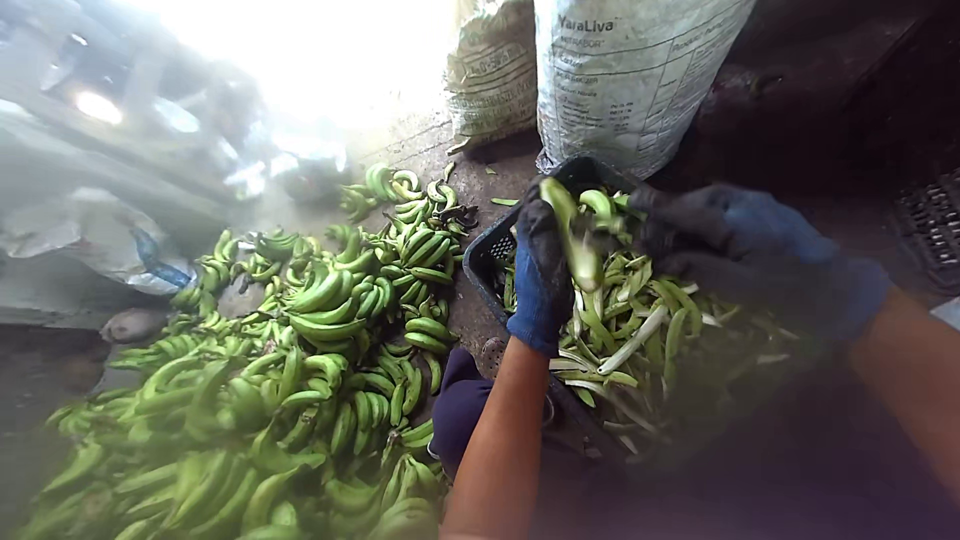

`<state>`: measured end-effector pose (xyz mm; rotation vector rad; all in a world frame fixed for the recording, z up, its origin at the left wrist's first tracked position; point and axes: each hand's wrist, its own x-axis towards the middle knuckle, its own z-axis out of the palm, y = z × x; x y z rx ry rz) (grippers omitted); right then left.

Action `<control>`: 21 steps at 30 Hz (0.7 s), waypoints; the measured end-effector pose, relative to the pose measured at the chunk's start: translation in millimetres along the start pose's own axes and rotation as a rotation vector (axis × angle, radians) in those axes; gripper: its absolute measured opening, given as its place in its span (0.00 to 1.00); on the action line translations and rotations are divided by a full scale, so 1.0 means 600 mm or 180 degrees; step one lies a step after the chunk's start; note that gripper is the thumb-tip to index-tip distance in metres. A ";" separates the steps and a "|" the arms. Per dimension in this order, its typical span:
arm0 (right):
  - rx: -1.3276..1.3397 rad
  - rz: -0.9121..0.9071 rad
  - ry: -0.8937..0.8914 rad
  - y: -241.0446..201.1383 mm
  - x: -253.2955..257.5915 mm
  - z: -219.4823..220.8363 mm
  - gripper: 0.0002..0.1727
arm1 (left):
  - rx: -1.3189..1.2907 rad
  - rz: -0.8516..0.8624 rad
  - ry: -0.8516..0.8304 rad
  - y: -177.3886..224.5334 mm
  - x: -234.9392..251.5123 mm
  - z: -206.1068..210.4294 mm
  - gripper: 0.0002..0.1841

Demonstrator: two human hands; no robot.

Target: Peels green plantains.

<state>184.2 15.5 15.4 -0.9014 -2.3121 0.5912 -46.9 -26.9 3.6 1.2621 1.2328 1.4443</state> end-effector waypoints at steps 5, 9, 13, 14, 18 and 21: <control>-0.0124 -0.0041 -0.0132 0.020 0.007 0.018 0.30 | -0.0554 0.0115 0.0016 0.000 0.001 0.012 0.23; -0.0300 0.0349 0.0218 0.061 0.030 -0.020 0.30 | -0.0861 -0.0894 -0.1494 0.040 -0.019 0.015 0.22; -0.0191 0.0088 0.0065 0.021 0.012 0.000 0.31 | -0.0815 -0.0393 -0.0314 0.006 0.002 0.021 0.20; -0.0252 -0.0035 0.0018 0.011 0.004 0.016 0.31 | -0.1113 -0.0334 0.0162 -0.001 0.019 0.024 0.20; -0.0466 -0.0207 0.0089 0.011 0.000 0.034 0.30 | -0.1529 -0.0234 0.0547 0.003 0.028 0.026 0.16; 0.0012 0.0292 -0.0039 0.013 0.019 -0.002 0.30 | -0.0733 -0.0231 -0.0335 0.015 -0.004 0.015 0.18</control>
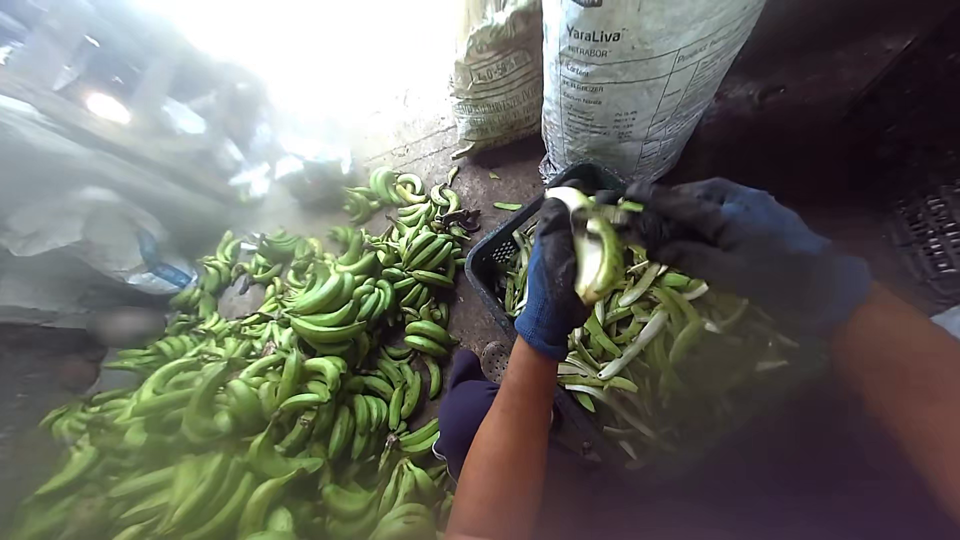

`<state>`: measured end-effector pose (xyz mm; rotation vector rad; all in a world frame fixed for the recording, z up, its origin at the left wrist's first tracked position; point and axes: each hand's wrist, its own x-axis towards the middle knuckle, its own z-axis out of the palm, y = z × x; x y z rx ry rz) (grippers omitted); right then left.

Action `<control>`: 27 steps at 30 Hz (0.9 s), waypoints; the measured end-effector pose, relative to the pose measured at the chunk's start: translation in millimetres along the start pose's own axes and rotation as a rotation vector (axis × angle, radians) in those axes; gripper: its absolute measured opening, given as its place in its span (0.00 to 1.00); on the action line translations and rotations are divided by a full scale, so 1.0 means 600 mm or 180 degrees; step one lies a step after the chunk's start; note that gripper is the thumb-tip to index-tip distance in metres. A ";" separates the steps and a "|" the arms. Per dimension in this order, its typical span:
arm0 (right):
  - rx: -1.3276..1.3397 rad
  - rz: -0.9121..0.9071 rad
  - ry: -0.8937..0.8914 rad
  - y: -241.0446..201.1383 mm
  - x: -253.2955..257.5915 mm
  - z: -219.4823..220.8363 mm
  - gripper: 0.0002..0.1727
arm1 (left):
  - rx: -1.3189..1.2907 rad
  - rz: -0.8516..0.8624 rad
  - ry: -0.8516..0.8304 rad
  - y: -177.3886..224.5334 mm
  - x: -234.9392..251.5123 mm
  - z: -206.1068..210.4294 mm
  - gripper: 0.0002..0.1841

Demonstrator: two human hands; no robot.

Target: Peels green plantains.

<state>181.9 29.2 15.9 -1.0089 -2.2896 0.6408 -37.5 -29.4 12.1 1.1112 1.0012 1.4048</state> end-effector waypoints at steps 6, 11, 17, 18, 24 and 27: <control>0.1178 0.1103 -0.0283 0.040 0.004 -0.004 0.24 | 0.0675 -0.1023 -0.1330 -0.002 0.004 0.010 0.26; -0.0378 -0.0206 0.0029 0.001 -0.013 0.040 0.31 | -0.0795 -0.0596 0.0274 -0.046 0.038 0.000 0.20; -0.0741 -0.0910 0.0639 -0.011 -0.009 0.053 0.21 | -0.2719 -0.0191 0.0482 -0.036 0.069 0.000 0.25; -0.0817 -0.0893 0.0650 -0.014 -0.007 0.050 0.22 | -0.2712 -0.0059 0.0471 -0.032 0.069 0.004 0.24; -0.0518 0.0370 0.0147 -0.023 0.003 0.027 0.31 | -0.0469 0.0371 0.0347 -0.015 0.021 0.021 0.18; -0.0438 0.0402 0.0149 -0.011 0.000 0.004 0.30 | 0.0477 -0.0050 0.0370 -0.013 0.009 0.026 0.25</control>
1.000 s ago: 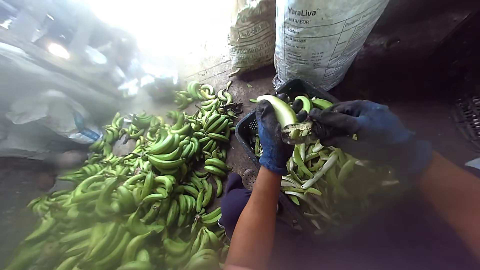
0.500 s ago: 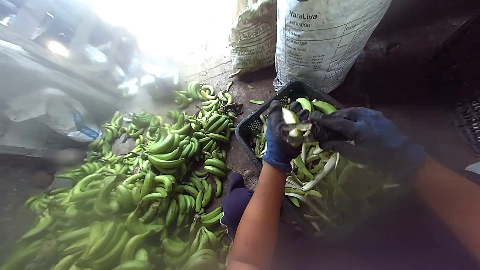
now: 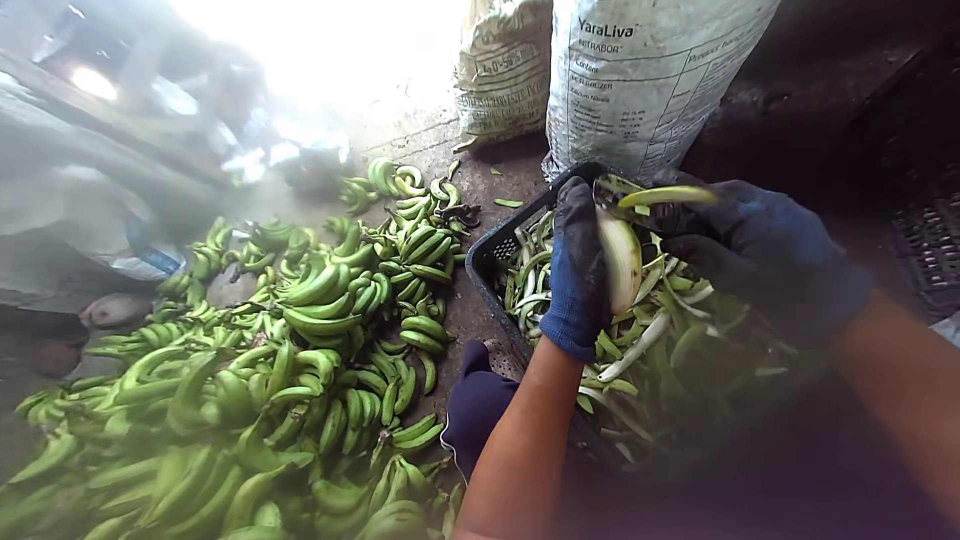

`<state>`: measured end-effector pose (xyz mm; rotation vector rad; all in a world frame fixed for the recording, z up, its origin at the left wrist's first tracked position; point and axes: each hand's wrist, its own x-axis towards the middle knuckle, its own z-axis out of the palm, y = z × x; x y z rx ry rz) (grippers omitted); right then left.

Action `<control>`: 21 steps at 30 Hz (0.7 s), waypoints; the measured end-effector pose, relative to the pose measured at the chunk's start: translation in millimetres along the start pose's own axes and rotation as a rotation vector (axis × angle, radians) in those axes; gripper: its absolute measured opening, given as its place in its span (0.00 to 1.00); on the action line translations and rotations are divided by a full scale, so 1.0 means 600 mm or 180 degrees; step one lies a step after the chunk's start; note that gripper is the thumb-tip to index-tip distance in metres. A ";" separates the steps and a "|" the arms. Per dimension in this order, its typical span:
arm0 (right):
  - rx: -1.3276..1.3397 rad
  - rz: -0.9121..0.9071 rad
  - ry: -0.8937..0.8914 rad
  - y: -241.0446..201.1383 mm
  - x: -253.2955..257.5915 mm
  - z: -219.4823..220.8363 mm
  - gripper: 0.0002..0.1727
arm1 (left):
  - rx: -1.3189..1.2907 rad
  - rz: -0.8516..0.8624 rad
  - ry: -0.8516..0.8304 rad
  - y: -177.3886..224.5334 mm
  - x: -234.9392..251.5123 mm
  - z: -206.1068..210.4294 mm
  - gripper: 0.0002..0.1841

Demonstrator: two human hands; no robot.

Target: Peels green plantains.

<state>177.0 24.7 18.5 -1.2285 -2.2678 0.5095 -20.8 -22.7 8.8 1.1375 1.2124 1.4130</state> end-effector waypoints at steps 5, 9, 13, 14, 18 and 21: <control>0.0046 -0.0617 -0.0048 0.005 -0.020 0.008 0.25 | -0.0404 -0.0275 0.0148 -0.007 0.011 -0.006 0.18; -0.0121 -0.0696 -0.0001 0.019 -0.022 0.011 0.28 | -0.0166 -0.0170 0.0038 -0.009 0.007 -0.011 0.21; -0.0200 -0.0541 -0.0155 0.019 -0.019 0.004 0.30 | -0.0178 -0.0418 -0.0119 0.000 0.001 -0.015 0.21; -0.0153 -0.0511 -0.0193 0.019 -0.019 0.005 0.31 | -0.0094 -0.0444 -0.0117 -0.001 0.000 -0.016 0.21; 0.0259 -0.0070 -0.0327 0.022 -0.008 0.007 0.30 | 0.0534 -0.0747 -0.0278 0.014 -0.012 -0.013 0.25; 0.1190 0.0589 -0.0657 0.068 0.000 0.013 0.22 | 0.0808 -0.0709 -0.0907 0.035 -0.016 -0.010 0.25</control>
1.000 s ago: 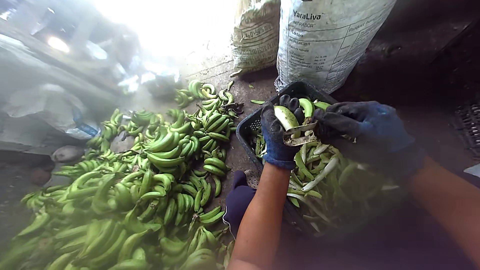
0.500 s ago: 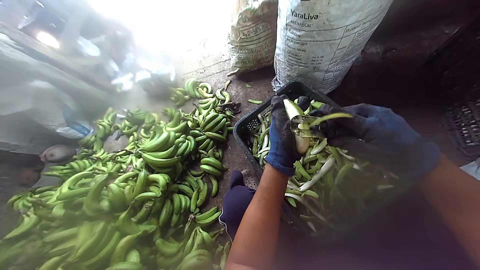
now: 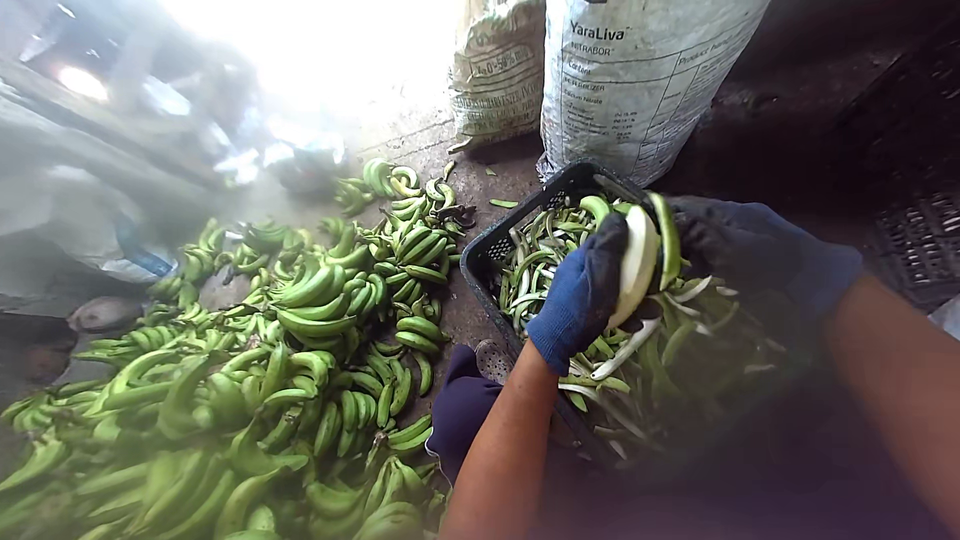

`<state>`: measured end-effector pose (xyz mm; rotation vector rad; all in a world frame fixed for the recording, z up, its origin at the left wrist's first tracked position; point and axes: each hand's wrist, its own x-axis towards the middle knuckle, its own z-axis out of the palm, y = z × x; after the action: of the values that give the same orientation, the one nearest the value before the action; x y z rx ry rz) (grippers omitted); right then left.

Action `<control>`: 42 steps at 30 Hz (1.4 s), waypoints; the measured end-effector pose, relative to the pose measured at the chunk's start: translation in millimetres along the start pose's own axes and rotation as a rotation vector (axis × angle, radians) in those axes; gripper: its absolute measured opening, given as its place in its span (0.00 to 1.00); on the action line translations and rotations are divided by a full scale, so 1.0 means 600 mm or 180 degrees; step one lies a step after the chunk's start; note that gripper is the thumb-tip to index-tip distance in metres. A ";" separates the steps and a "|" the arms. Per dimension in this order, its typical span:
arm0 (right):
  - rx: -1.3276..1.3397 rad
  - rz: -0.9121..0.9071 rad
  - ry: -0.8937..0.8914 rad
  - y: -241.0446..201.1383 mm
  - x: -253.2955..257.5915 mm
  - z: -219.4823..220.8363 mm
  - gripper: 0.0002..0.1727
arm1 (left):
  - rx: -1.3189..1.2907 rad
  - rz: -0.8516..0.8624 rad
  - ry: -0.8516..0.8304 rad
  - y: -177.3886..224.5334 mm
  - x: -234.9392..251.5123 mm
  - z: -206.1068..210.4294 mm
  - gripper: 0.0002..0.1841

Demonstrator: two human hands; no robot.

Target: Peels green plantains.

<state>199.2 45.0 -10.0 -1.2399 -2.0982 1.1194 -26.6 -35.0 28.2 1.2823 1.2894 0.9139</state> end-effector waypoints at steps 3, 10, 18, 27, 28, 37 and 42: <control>0.0220 0.0249 -0.0051 0.010 0.009 0.001 0.22 | -0.0296 -0.0349 -0.0088 -0.011 0.012 -0.009 0.27; -0.1224 -0.1194 0.0133 -0.043 -0.005 0.042 0.32 | -0.0721 -0.0180 0.0329 -0.064 0.020 -0.064 0.24; -0.1473 -0.2308 0.0515 -0.043 -0.006 0.044 0.28 | -0.2150 0.0251 0.0193 -0.045 0.010 -0.069 0.21; -0.0668 -0.0288 0.0369 -0.031 0.016 0.035 0.27 | -0.0534 0.0758 0.0360 -0.032 -0.007 -0.026 0.23; -0.0604 -0.0113 0.0394 -0.020 0.021 0.031 0.28 | -0.0610 0.0723 0.0265 -0.033 -0.007 -0.030 0.24; -0.0904 -0.1826 -0.0067 -0.043 -0.012 0.049 0.25 | -0.1511 0.0109 0.0882 -0.034 0.013 -0.048 0.24; -0.0711 -0.0751 0.0166 -0.054 0.005 0.028 0.27 | 0.0072 0.0839 0.0627 -0.034 -0.005 -0.037 0.23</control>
<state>169.8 32.2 7.2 -1.0675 -2.3062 0.7594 -52.1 -37.4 12.4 1.4306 1.3028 1.2400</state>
